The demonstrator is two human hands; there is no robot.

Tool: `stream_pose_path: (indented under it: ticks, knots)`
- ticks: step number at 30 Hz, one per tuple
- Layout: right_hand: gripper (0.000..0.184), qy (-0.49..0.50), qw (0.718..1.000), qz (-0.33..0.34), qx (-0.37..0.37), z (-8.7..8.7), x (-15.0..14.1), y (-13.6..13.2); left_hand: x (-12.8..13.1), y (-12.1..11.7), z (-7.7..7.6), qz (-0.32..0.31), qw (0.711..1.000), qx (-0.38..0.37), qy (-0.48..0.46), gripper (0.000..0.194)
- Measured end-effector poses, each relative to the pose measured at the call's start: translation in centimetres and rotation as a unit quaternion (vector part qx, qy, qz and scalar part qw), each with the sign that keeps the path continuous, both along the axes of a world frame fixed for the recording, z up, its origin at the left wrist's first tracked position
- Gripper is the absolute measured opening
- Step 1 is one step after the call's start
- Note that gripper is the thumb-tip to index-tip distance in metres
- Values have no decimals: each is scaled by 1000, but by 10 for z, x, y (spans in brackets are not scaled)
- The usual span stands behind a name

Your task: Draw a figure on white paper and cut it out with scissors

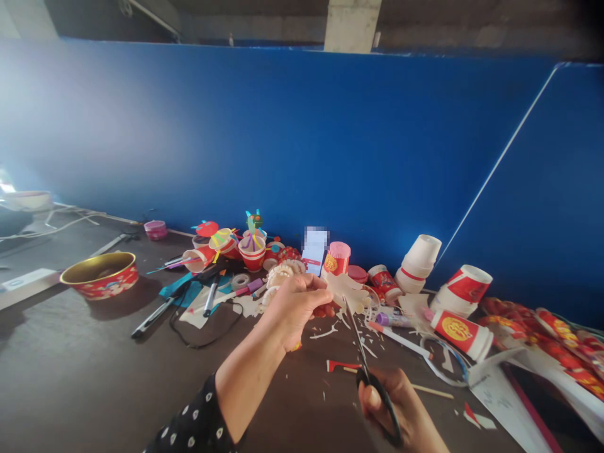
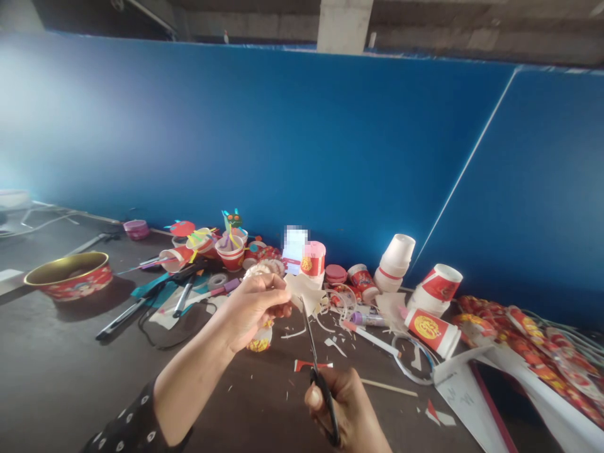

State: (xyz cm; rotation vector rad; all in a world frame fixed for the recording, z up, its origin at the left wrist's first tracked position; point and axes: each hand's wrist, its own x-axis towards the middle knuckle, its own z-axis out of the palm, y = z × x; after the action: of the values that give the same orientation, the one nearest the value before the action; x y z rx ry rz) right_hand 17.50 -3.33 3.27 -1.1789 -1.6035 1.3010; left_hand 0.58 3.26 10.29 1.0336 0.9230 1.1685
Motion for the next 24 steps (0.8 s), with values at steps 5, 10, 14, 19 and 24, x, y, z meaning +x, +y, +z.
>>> stream_pose_path:
  ticks: [5,10,14,19,24]
  knots:
    - [56,-6,999,-46,9,4,-4,-4,0,0,0,1,1000,3,-3,17]
    - [55,4,998,-60,9,3,-5,-6,-1,0,0,4,1000,4,1,16]
    - [56,14,999,-52,9,1,-3,-3,-3,1,1,19,1000,19,3,14]
    - [55,6,1000,10,-20,-3,1,3,-5,1,0,29,999,28,0,16]
    - [53,40,999,1,18,-7,0,7,-2,2,-2,22,999,10,-20,20]
